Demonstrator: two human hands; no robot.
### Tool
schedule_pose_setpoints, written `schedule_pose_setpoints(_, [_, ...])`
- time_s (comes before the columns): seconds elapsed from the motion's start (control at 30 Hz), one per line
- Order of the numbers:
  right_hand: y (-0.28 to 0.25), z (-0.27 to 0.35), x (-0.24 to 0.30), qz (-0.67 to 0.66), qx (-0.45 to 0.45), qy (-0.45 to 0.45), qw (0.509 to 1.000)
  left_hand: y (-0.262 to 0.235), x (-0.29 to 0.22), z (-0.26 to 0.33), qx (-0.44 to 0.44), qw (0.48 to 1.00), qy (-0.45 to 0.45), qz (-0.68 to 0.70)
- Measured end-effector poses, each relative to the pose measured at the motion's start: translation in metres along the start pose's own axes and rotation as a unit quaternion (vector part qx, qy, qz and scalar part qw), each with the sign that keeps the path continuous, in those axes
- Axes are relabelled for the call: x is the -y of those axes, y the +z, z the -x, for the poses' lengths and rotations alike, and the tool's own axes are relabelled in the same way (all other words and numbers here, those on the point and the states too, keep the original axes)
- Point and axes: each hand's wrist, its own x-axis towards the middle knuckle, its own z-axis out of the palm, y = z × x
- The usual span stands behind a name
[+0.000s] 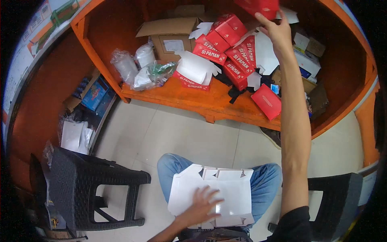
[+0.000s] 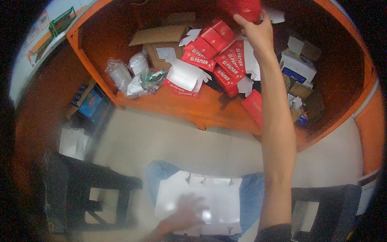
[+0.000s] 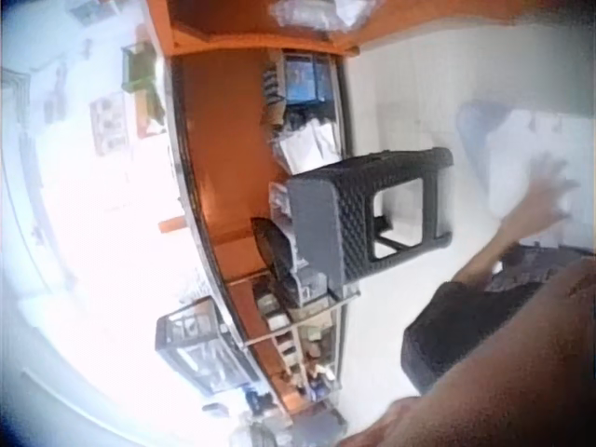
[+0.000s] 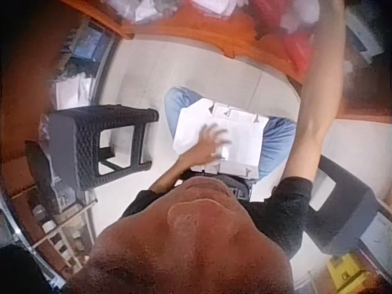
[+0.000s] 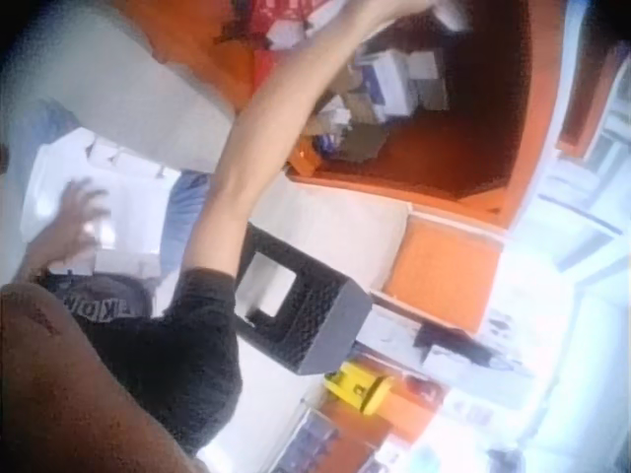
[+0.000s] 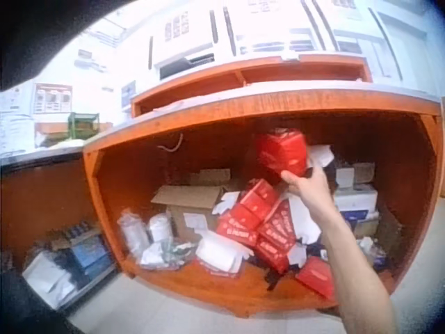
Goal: The person sits cross-legged on the floor and assembles small white cardboard boxes by folding the flaps and inserting red rectangular inserts into them. The person repeatedly picks up a flat white box, folds it into shape, places a red insert inside, and sets the completed box aside on a nearby table.
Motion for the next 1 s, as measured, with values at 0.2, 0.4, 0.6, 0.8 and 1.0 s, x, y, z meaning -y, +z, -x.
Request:
schedule_pose_setpoints(0.2, [0.025,0.109,-0.037,0.005,-0.009,-0.069,0.998,0.09,-0.024,0.02,0.039,0.994,0.065,0.081])
schedule_pose_setpoints(0.4, [-0.03,0.283,-0.063,-0.059,0.134,0.24,0.96,0.072,-0.04,0.009,0.118,0.985,0.084,0.097])
schedule_pose_setpoints(0.6, [-0.097,0.401,-0.091,-0.035,0.179,0.402,0.897,0.045,-0.042,-0.022,0.14,0.979,0.013,0.146])
schedule_pose_setpoints(0.8, [-0.055,0.329,-0.093,0.049,0.155,0.185,0.969,0.042,-0.022,-0.035,0.231,0.938,-0.117,0.231])
schedule_pose_setpoints(1.0, [0.069,0.164,-0.129,0.211,0.084,-0.167,0.96,0.011,-0.021,-0.034,0.118,0.924,-0.12,0.345])
